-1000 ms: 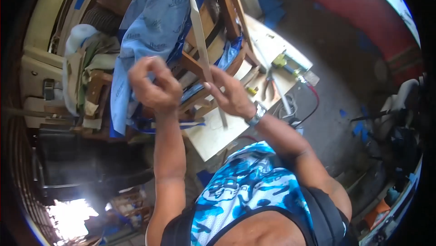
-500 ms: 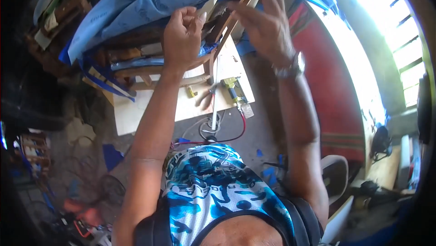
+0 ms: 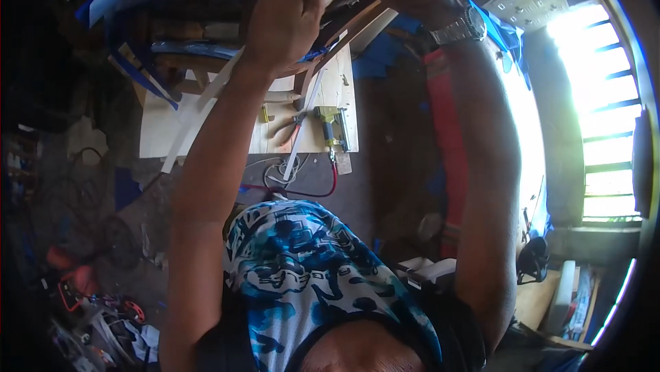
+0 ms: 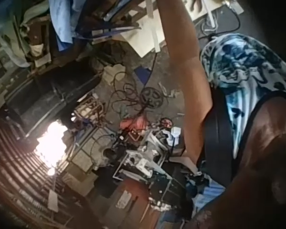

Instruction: Reupholstering a wooden chair frame by stapling fabric and foam padding using a pneumatic staple gun.

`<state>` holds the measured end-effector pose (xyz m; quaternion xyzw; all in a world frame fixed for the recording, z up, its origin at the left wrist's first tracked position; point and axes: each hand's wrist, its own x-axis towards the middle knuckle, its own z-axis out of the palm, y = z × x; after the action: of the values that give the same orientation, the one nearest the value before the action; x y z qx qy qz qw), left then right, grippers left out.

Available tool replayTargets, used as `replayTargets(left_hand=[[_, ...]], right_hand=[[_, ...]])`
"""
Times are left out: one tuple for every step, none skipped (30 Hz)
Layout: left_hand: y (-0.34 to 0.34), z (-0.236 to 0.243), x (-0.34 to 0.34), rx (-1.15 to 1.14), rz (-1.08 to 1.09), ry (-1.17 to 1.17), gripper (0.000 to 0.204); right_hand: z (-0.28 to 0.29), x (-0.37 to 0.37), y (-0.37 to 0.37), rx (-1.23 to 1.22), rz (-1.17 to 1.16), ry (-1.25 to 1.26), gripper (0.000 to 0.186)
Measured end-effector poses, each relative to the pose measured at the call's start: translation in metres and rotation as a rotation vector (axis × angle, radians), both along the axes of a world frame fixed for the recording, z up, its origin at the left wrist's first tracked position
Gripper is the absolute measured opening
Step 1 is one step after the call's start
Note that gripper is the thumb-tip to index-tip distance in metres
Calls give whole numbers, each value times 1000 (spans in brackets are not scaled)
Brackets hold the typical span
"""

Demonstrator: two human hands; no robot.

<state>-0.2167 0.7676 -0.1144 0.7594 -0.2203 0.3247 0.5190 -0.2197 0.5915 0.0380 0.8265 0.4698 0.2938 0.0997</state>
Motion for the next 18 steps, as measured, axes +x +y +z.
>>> replayTargets(left_hand=[[1, 1, 0, 33, -32, 18, 30], [4, 1, -1, 32, -33, 22, 30], [7, 2, -3, 24, -73, 31, 30], [10, 3, -4, 17, -112, 40, 30], [15, 2, -4, 17, -116, 44, 30], [20, 1, -3, 80, -79, -19, 29], [23, -1, -3, 138, -36, -80, 29], [22, 12, -10, 135, -44, -77, 29], [22, 26, -19, 145, -58, -34, 24], [20, 35, -26, 155, -71, 8, 22], [17, 27, -16, 153, -58, 9, 22], [10, 12, 6, -129, -119, -385, 20], [7, 3, 18, -414, -188, -776, 17], [6, 12, 4, -424, -207, -768, 17], [11, 19, -15, -136, -53, -514, 15], [18, 28, -29, 152, 110, -261, 13], [17, 30, -30, 149, 105, -262, 13], [17, 30, -30, 179, 120, -280, 12]], right_hand=[[1, -3, 3, -2, 2, 4, 20], [4, -7, 5, 10, -7, 38, 19], [6, -9, 7, 23, -18, 71, 19], [8, -10, 11, 22, -20, 75, 19], [10, -11, 16, 27, -27, 107, 19], [11, -12, 19, 32, -34, 140, 19], [10, -12, 22, 28, -35, 145, 19], [10, -13, 21, 39, -59, 148, 19], [10, -14, 20, 49, -84, 151, 20], [10, -15, 18, 47, -92, 154, 20], [11, -15, 24, 45, -49, 125, 20], [13, -15, 30, 45, -4, 96, 21], [13, -17, 35, 44, -2, 99, 21], [11, -19, 29, 46, -6, 85, 21], [9, -20, 24, 48, -9, 71, 21], [9, -21, 24, 46, -16, 69, 21], [8, -22, 24, 42, 19, 27, 21], [8, -23, 23, 39, 53, -14, 21]])
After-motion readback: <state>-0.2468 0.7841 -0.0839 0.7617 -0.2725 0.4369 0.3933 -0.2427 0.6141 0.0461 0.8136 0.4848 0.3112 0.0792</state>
